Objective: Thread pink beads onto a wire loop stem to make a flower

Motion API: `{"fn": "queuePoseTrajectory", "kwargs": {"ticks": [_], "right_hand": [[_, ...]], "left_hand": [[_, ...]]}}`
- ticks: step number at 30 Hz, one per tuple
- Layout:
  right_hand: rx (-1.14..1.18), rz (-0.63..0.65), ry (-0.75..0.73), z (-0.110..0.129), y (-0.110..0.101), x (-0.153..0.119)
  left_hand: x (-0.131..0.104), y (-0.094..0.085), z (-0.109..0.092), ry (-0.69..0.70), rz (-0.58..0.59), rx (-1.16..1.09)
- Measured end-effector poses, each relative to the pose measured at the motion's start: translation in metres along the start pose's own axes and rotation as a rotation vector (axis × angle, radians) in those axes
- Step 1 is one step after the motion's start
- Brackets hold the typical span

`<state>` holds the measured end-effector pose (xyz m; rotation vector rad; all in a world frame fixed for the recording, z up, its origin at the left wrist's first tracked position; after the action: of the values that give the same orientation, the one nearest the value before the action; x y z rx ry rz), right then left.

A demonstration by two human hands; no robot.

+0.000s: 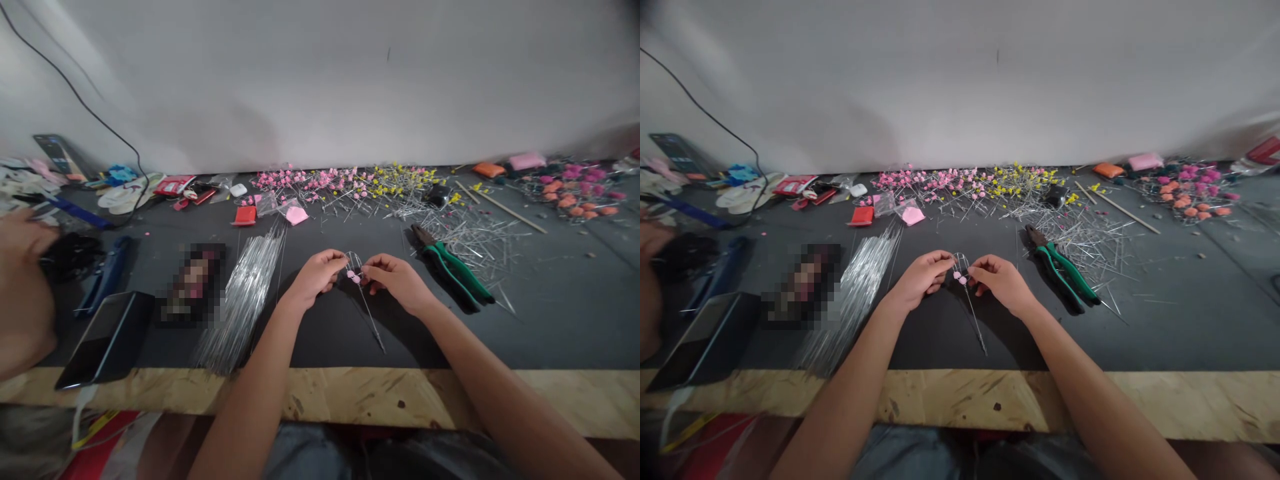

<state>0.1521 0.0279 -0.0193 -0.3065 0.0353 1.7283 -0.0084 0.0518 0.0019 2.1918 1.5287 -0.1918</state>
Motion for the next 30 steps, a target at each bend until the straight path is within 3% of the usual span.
{"fn": "queuePoseTrajectory", "kwargs": {"ticks": [10,30], "right_hand": [[0.007,0.019,0.006,-0.0007,0.0017,0.0008],[-0.159,-0.105,-0.082,0.0073,0.0055,-0.0046]], "left_hand": [[-0.0012,0.0011,-0.001,-0.003,0.006,0.011],[0.0016,-0.0022,0.001,0.015,0.022,-0.043]]}}
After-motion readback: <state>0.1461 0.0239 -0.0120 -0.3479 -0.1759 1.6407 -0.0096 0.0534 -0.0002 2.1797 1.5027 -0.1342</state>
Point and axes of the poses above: each hand's wrist, its own x-axis towards the middle knuckle, its own y-axis out of the palm, z = x × y, the point moved 3 cm from there along x, towards the middle knuckle, and after that the axes turned 14 degrees about -x, right-handed, at the moved point
